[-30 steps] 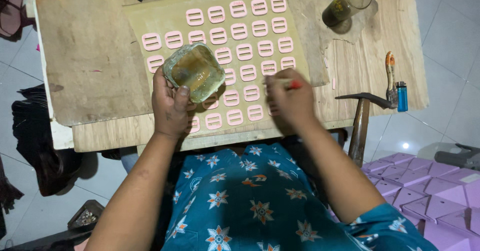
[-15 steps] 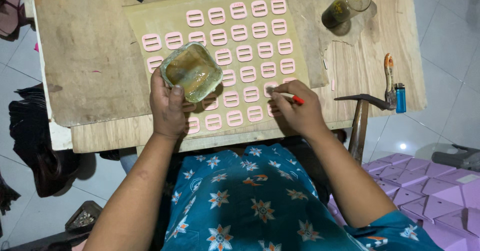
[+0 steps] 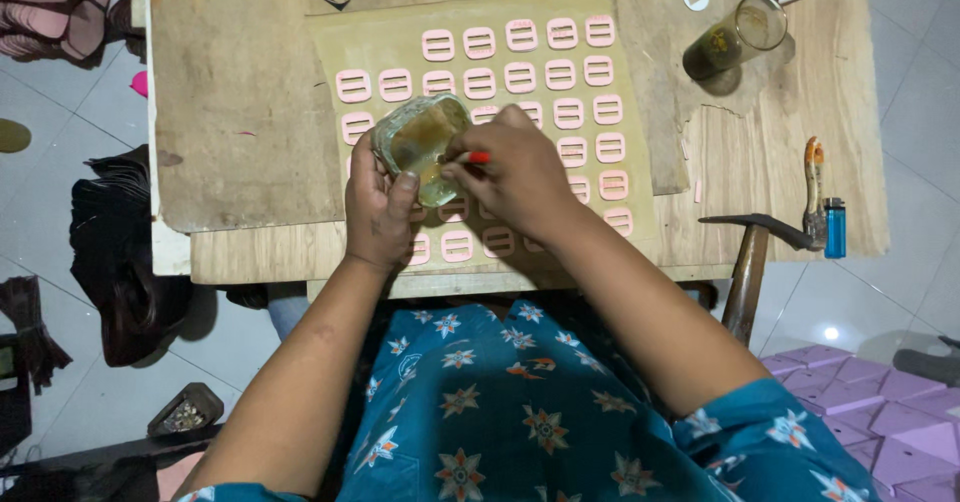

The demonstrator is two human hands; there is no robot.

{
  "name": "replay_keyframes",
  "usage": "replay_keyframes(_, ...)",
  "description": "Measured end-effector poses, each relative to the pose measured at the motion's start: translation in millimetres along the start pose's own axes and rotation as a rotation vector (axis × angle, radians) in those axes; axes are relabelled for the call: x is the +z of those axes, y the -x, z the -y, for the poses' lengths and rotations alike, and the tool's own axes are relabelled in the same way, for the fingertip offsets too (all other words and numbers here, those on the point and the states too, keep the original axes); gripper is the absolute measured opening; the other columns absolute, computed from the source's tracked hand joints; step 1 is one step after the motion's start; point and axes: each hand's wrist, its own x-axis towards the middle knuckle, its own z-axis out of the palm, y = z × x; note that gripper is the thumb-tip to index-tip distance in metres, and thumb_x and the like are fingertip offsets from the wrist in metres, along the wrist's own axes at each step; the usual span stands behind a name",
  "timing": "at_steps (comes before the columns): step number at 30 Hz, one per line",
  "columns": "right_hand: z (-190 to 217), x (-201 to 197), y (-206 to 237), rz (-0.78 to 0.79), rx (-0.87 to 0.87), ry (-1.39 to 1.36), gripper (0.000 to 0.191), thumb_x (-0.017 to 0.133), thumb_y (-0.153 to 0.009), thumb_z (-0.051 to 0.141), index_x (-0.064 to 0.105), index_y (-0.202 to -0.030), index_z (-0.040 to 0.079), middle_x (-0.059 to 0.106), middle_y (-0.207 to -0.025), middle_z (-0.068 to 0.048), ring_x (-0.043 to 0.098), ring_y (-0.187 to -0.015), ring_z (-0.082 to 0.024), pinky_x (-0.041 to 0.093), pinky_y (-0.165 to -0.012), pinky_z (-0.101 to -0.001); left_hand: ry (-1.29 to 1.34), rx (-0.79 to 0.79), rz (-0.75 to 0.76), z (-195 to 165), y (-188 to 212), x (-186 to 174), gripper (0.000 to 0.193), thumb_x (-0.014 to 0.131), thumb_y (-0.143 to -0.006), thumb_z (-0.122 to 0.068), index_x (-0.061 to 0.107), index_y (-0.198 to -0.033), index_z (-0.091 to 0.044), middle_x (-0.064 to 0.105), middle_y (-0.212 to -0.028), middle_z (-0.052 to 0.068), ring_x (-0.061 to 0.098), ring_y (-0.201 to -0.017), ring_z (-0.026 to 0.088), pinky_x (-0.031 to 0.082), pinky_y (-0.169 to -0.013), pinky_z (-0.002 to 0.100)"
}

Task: The person sits at a low workbench covered with pink foam sandal strap components. They hammer white buckle fittings onto a few pieces, then dip a small brush into a container of liquid glue and brush the glue onto the foam pieces one at a time, working across the board.

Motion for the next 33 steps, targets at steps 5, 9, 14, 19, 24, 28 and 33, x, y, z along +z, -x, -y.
replay_keyframes(5,12,0,-11,0.041,0.012,-0.023,0.020,0.086,-0.084,0.023,0.075,-0.097,0.013,0.074,-0.086,-0.003,0.060,-0.084,-0.026,0.051,-0.070,-0.0388,-0.014,-0.003,0.006,-2,2,-4,0.088,0.067,-0.098,-0.056,0.032,-0.153,0.004,0.057,-0.142,0.018,0.058,-0.134,0.025,0.046,-0.115,0.036)
replay_keyframes(9,-2,-31,14,-0.148,-0.003,-0.146,0.017,0.079,-0.097,0.018,0.073,-0.107,0.007,0.075,-0.102,-0.008,0.069,-0.096,-0.021,0.056,-0.084,-0.0390,-0.014,-0.002,-0.013,1,2,-6,0.093,0.067,-0.096,-0.060,0.032,-0.153,0.004,0.057,-0.142,0.017,0.058,-0.134,0.024,0.046,-0.116,0.036)
replay_keyframes(14,-47,-66,72,-0.071,0.931,-0.848,0.020,0.064,-0.099,0.019,0.068,-0.105,0.000,0.075,-0.090,-0.013,0.074,-0.073,-0.022,0.061,-0.063,-0.0364,0.027,0.013,-0.004,9,8,-4,0.095,0.069,-0.095,-0.062,0.033,-0.153,0.004,0.055,-0.144,0.017,0.056,-0.136,0.025,0.044,-0.119,0.037)
replay_keyframes(19,-69,-90,138,-0.448,0.884,-0.817,0.018,0.065,-0.099,0.014,0.059,-0.107,0.000,0.072,-0.090,-0.015,0.072,-0.074,-0.021,0.064,-0.067,-0.0384,-0.024,0.026,0.001,19,11,-3,0.093,0.067,-0.098,-0.064,0.034,-0.153,0.003,0.056,-0.144,0.015,0.056,-0.136,0.024,0.044,-0.120,0.037)
replay_keyframes(24,-53,-67,181,-0.276,0.909,-0.539,0.021,0.070,-0.096,0.008,0.067,-0.112,-0.004,0.076,-0.101,-0.015,0.072,-0.088,-0.019,0.058,-0.076,-0.0331,-0.143,0.027,-0.007,26,11,2,0.091,0.063,-0.098,-0.066,0.037,-0.151,0.004,0.058,-0.142,0.015,0.058,-0.133,0.023,0.046,-0.118,0.036)
replay_keyframes(28,-45,-49,183,-0.309,0.679,-0.641,0.022,0.067,-0.097,0.009,0.064,-0.115,-0.004,0.076,-0.108,-0.011,0.075,-0.100,-0.017,0.061,-0.089,-0.0304,-0.192,0.046,-0.015,25,12,6,0.090,0.062,-0.100,-0.066,0.038,-0.151,0.004,0.057,-0.143,0.015,0.057,-0.135,0.023,0.045,-0.119,0.037)
replay_keyframes(33,-39,-42,178,-0.242,0.722,-0.658,0.020,0.067,-0.099,0.010,0.067,-0.115,-0.003,0.076,-0.106,-0.010,0.074,-0.097,-0.015,0.060,-0.084,-0.0279,-0.193,0.035,-0.014,23,11,7,0.091,0.061,-0.100,-0.066,0.037,-0.151,0.004,0.057,-0.143,0.015,0.057,-0.134,0.023,0.046,-0.118,0.037)
